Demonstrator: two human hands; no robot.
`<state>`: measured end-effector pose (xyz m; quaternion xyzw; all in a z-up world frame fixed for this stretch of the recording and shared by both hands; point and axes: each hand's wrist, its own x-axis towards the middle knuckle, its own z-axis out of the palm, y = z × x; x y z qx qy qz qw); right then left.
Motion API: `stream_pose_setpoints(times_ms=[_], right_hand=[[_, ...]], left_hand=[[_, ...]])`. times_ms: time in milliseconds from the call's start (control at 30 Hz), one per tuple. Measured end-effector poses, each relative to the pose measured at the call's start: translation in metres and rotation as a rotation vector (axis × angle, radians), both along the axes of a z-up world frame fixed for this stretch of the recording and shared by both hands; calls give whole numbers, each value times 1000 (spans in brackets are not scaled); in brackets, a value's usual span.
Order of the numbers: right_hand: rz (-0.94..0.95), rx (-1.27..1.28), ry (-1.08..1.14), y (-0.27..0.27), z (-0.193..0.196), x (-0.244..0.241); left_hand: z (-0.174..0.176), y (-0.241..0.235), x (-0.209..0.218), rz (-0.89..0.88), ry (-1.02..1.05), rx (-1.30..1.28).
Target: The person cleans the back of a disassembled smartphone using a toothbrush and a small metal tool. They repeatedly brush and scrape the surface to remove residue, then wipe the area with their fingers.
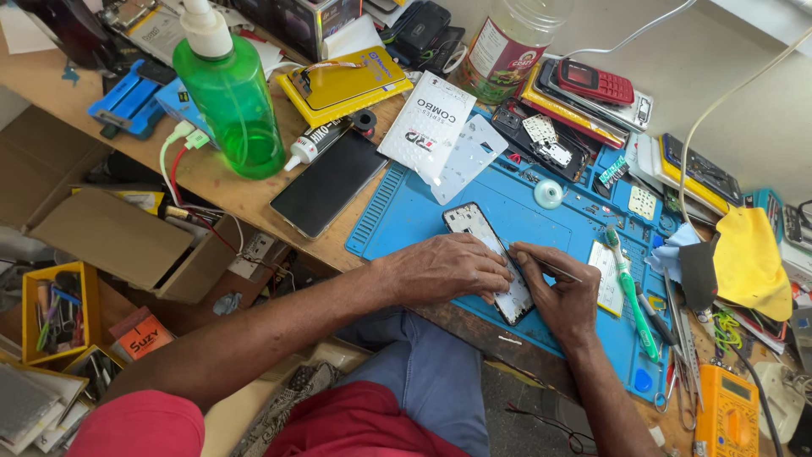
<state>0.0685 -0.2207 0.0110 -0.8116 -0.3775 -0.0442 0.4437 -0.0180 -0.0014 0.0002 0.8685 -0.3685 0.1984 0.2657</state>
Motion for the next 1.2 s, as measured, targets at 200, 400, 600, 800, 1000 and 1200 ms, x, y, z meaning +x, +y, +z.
stream_pose_setpoints(times_ms=[200, 400, 600, 800, 1000, 1200], right_hand=[[-1, -58, -76, -2, 4, -4], [24, -70, -74, 1, 4, -4], [12, -112, -136, 3, 5, -4], [20, -99, -143, 4, 5, -5], [20, -100, -133, -1, 2, -4], [38, -84, -150, 6, 3, -2]], left_hand=[[-2, 0, 0, -10, -3, -5], [-4, -2, 2, 15, -13, 4], [-3, -1, 2, 1, -12, 21], [-2, -1, 1, -9, 3, 14], [-4, -2, 3, 3, -6, 24], [-6, -2, 3, -12, -16, 1]])
